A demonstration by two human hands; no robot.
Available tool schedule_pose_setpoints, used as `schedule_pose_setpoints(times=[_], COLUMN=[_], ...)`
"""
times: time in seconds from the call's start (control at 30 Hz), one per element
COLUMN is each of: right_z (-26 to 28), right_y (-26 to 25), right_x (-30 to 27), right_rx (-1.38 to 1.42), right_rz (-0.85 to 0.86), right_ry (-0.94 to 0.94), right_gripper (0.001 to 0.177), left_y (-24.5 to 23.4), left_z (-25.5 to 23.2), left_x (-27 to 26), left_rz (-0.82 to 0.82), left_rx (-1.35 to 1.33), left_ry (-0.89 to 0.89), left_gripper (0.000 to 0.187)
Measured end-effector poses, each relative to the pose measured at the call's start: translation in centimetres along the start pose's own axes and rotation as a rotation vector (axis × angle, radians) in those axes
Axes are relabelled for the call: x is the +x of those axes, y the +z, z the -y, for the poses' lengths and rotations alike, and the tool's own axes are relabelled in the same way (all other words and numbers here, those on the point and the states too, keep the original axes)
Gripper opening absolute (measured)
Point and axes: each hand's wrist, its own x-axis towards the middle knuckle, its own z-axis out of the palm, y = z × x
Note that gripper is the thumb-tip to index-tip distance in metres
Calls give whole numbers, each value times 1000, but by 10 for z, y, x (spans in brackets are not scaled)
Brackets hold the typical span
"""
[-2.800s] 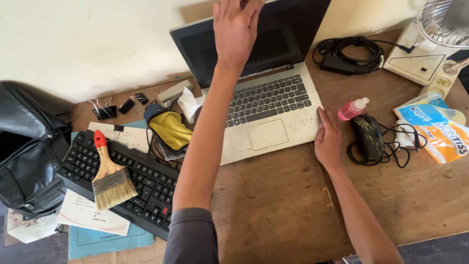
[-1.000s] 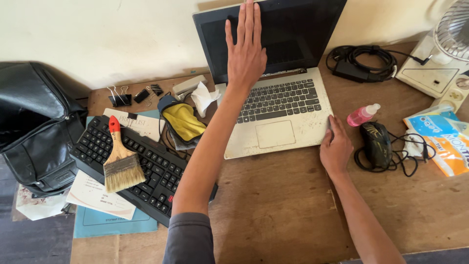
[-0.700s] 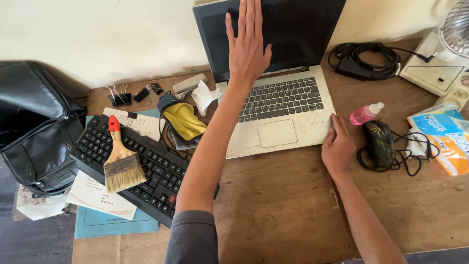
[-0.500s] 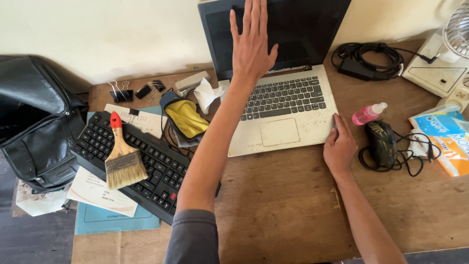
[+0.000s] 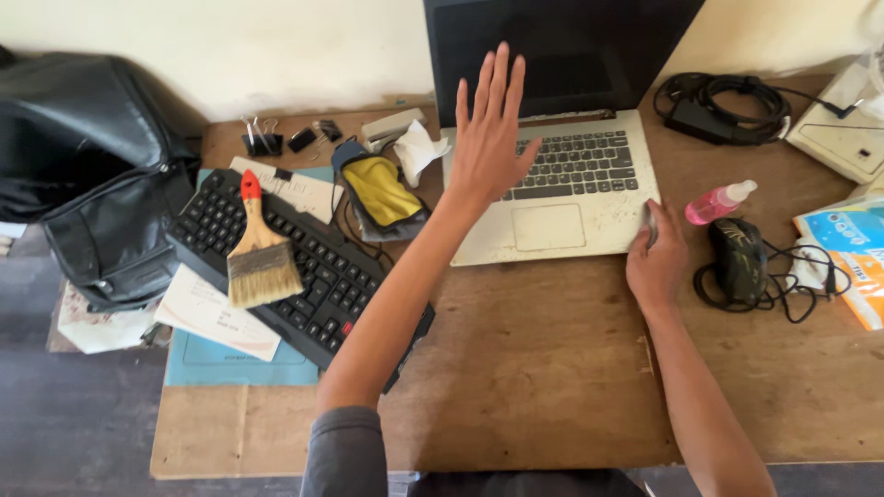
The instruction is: The person wipes the closed laptop lid with a tissue, opens the laptop on the desk, and arranges the external keyboard and mouse. They untangle the mouse cable, plug a cable into the laptop, and use a wide brush to dust the keyboard and papers on the clipboard.
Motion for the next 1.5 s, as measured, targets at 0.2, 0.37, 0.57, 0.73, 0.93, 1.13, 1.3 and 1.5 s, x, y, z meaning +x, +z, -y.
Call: schedule_pose_setpoints(times=[0.2, 0.37, 0.57, 0.73, 0.93, 1.13, 1.3, 1.5], right_z=[1, -23, -55, -15, 95, 183, 195, 185], right_y=[8, -8, -22, -28, -7, 47, 84, 108], right_x=[-2, 15, 35, 30, -11, -62, -86, -94], right_rx=[-36, 62, 43, -16, 133, 490, 576, 675], right_rz=[-99, -315, -300, -307, -169, 567, 916, 1018], right_ry=[-127, 17, 39, -16, -224, 12, 101, 145], right_gripper=[41, 64, 91, 96, 76, 38, 41, 40], left_y=[-19, -16, -11, -41, -93, -129, -165, -173], left_z=[-1, -9, -32, -24, 37, 138, 210, 223], left_x=[-81, -126, -150, -155, -165, -201, -244, -259], left_rz=[197, 277, 357, 303, 36, -20, -65, -213], left_rx=[-50, -112, -145, -146, -28, 322, 264, -55], left_ry=[-144, -156, -104, -158, -380, -748, -1119, -1226], left_gripper=[93, 91, 93, 89, 80, 85, 96, 96])
